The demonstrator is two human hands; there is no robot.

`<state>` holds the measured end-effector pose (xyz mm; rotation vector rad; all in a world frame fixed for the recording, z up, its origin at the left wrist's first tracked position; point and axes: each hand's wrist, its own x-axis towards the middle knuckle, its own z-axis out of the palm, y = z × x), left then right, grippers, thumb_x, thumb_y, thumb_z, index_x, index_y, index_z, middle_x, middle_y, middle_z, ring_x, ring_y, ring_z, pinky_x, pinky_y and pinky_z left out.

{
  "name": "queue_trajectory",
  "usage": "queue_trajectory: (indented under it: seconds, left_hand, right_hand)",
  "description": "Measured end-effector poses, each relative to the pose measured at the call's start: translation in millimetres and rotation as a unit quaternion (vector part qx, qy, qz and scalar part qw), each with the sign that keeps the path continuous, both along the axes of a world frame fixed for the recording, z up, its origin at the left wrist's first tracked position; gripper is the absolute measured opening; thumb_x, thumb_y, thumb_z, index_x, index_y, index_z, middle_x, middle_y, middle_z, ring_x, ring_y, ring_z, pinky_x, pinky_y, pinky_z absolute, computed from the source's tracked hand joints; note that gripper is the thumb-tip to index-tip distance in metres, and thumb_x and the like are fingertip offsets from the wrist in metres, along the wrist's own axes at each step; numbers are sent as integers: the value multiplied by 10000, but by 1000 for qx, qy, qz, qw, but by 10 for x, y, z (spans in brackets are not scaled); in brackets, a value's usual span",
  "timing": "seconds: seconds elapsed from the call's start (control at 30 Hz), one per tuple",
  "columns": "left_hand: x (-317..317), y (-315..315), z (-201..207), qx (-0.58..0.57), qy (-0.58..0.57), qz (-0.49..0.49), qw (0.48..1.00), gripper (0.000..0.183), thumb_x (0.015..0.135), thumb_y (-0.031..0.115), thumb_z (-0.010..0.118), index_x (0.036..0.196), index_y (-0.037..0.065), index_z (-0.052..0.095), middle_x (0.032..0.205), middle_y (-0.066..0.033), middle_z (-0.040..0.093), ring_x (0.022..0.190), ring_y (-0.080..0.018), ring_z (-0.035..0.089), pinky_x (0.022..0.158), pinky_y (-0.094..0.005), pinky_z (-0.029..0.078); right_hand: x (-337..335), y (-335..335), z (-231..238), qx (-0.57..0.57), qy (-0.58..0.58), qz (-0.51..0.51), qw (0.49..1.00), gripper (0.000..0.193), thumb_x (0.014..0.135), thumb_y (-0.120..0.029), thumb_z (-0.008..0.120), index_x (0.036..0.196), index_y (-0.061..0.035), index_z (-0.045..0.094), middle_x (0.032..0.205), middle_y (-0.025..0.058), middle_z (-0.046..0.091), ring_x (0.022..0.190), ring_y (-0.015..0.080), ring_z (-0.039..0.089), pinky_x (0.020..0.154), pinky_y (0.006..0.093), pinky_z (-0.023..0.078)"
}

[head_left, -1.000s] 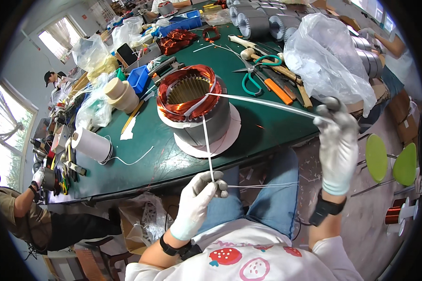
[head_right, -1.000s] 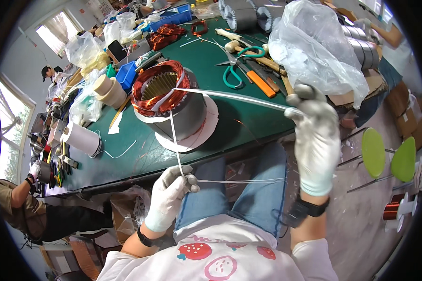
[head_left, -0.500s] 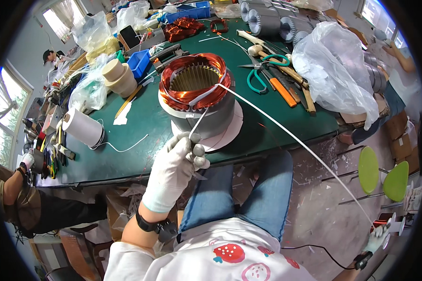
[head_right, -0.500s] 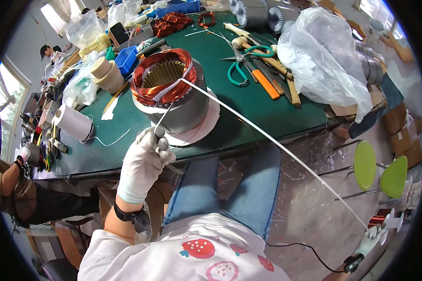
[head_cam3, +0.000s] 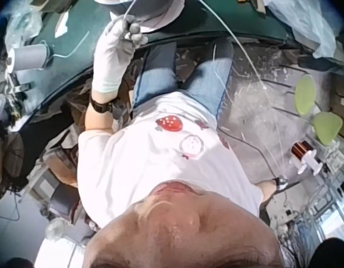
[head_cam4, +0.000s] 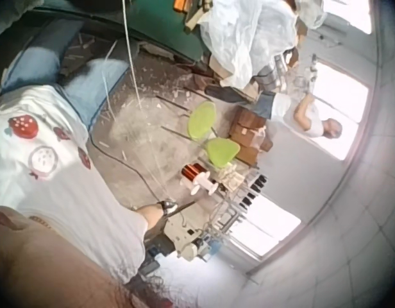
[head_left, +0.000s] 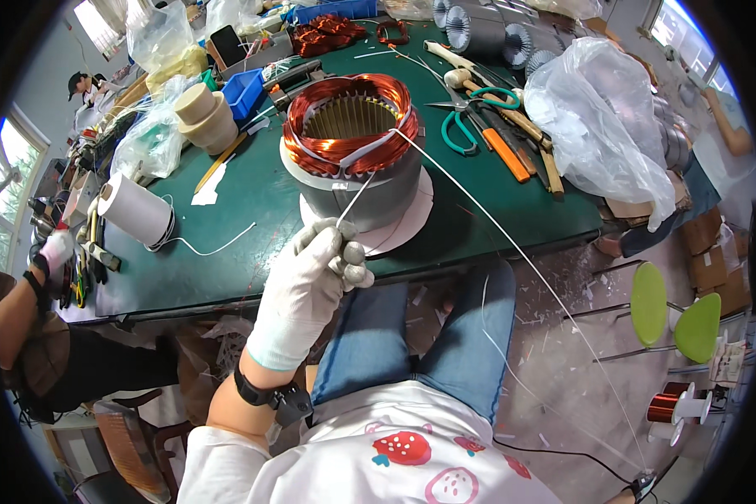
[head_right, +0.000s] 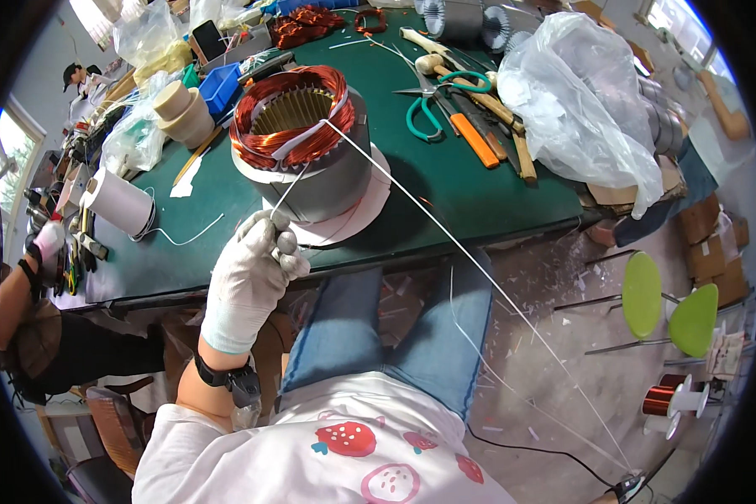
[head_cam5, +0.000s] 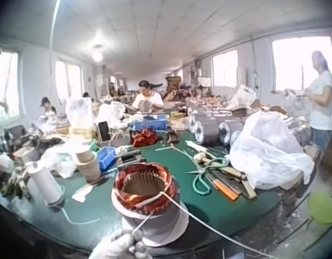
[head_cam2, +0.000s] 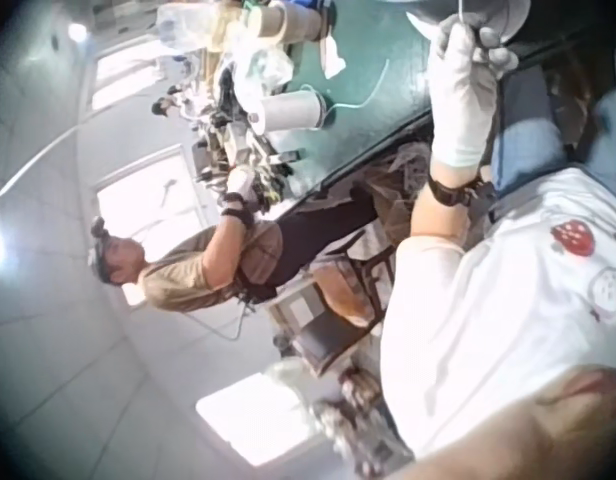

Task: The person is seen wiring and securing the copper coils within an electric motor stator using white string and tools.

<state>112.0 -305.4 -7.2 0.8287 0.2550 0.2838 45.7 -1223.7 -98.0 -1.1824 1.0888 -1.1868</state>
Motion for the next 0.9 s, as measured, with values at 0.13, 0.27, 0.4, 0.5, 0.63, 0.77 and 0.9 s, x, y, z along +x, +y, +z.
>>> queue_trajectory:
  seconds: [0.13,0.27,0.4,0.5,0.63,0.77,0.9]
  left_hand:
    - [7,46,-14,-14,-8,14,1000,261,995,244,607,1143,32,574,919,-37,599,770,-146,580,750,-319,511]
    - [19,15,-3,-12,3,13,1000,250,997,241,603,1138,37,576,902,-36,605,760,-145,575,732,-318,495]
    - [-7,31,-18,1,-9,-1,1000,326,990,269,621,1157,-2,549,926,-56,604,771,-139,601,777,-313,530]
    - [0,-21,29,8,-5,-2,1000,243,993,227,608,1131,30,574,913,-48,615,756,-147,572,722,-313,485]
    - [-100,-26,137,19,15,14,1000,245,988,220,617,1122,18,575,906,-46,600,746,-145,553,712,-312,475]
    - [-385,76,125,246,94,106,959,128,954,97,600,1032,-5,611,812,-32,592,682,-137,551,696,-301,488]
    - [-610,-178,161,637,8,13,771,102,865,37,649,952,-7,678,852,-113,705,752,-162,681,707,-319,546]
  right_hand:
    - [124,49,-209,2,30,32,999,263,979,-351,616,1120,-130,609,627,-81,347,455,43,254,396,196,214]
    - [1032,734,-638,226,56,410,882,348,971,-404,616,1221,-162,604,697,-73,394,470,26,265,389,189,231]
    - [1715,4030,-39,414,61,654,630,348,1084,-269,411,1314,-78,588,627,-78,340,465,39,297,412,212,230]
    - [1897,5891,484,-276,-18,755,595,377,1042,-222,512,1310,37,572,985,31,661,616,15,452,474,171,302]
    - [2104,7192,906,-102,-3,826,554,280,1023,-215,564,1178,-12,679,873,15,669,551,40,520,500,195,401]
    - [1700,7381,1154,96,13,927,361,299,1043,-221,542,1254,-34,644,804,-46,622,573,-9,434,514,163,355]
    - [1336,7435,1146,-80,-138,919,360,332,1005,-227,596,1200,32,666,809,30,660,662,68,561,602,232,455]
